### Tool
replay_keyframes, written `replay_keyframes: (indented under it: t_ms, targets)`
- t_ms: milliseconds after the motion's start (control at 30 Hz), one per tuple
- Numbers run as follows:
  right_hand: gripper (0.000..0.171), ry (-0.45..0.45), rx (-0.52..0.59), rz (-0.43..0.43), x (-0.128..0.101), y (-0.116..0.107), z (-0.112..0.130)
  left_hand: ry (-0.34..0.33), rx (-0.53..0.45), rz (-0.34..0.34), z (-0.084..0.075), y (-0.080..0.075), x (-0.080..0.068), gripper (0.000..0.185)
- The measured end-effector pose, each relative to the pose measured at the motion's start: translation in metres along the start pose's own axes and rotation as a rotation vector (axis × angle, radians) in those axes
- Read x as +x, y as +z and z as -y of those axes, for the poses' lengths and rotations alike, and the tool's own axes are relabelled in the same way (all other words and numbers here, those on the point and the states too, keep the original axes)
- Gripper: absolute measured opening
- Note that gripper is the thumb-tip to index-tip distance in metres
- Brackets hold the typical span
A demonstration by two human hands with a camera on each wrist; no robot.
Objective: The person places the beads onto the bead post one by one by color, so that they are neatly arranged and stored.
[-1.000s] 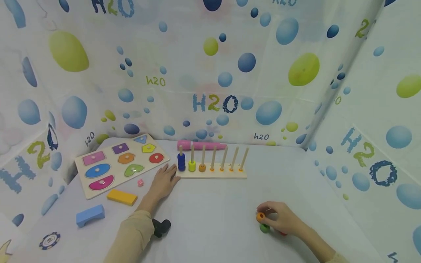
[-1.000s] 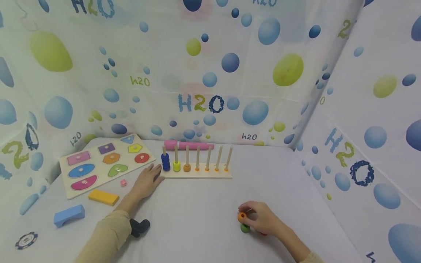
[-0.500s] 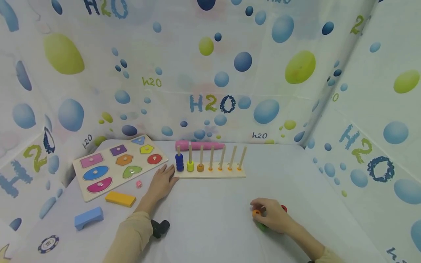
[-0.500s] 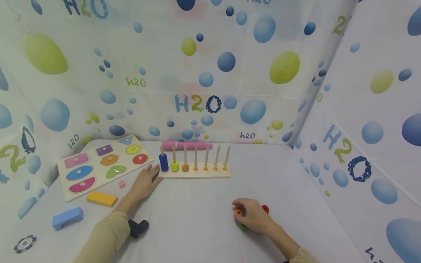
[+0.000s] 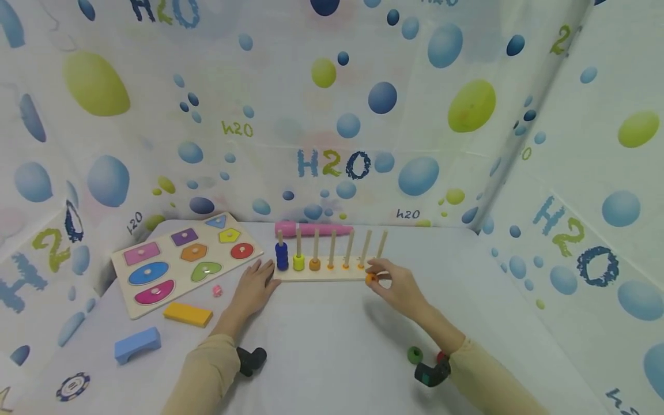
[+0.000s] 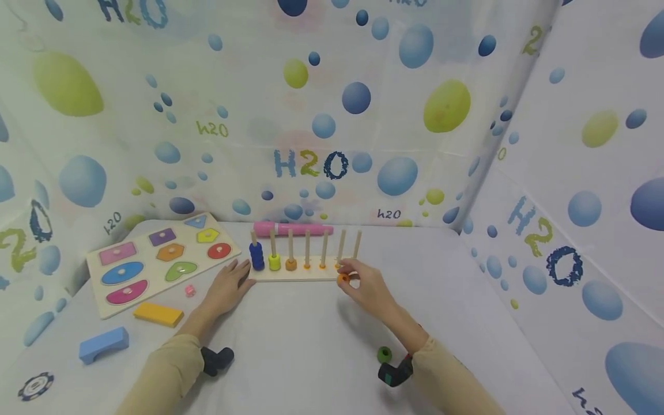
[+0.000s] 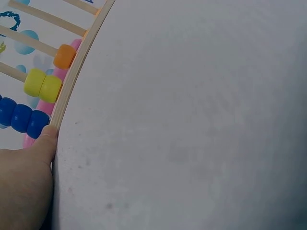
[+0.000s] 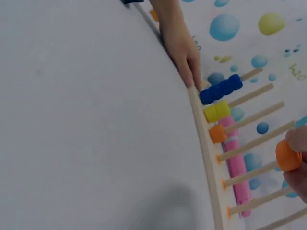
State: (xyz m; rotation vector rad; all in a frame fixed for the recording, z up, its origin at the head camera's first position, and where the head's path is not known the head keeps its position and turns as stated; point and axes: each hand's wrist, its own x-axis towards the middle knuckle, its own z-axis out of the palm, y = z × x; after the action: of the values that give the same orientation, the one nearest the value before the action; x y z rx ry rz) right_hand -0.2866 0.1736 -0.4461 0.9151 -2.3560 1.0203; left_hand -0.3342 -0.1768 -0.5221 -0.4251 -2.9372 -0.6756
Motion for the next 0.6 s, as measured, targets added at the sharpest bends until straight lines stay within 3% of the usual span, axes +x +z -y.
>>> replay_keyframes:
  t_ms: [133,333,600]
  targets:
    - [0.037,-0.071,0.0,-0.027,0.041,0.005,0.005,-0.005,-0.002,0.008,0.0,0.0,0.0,0.058]
    - [0.037,-0.084,0.015,-0.036,0.095,0.023,0.009,0.0,0.004,-0.001,0.001,0.0,0.0,0.057]
    - [0.034,-0.013,0.08,-0.007,0.131,0.051,0.01,0.017,-0.002,-0.031,0.002,0.004,0.0,0.056]
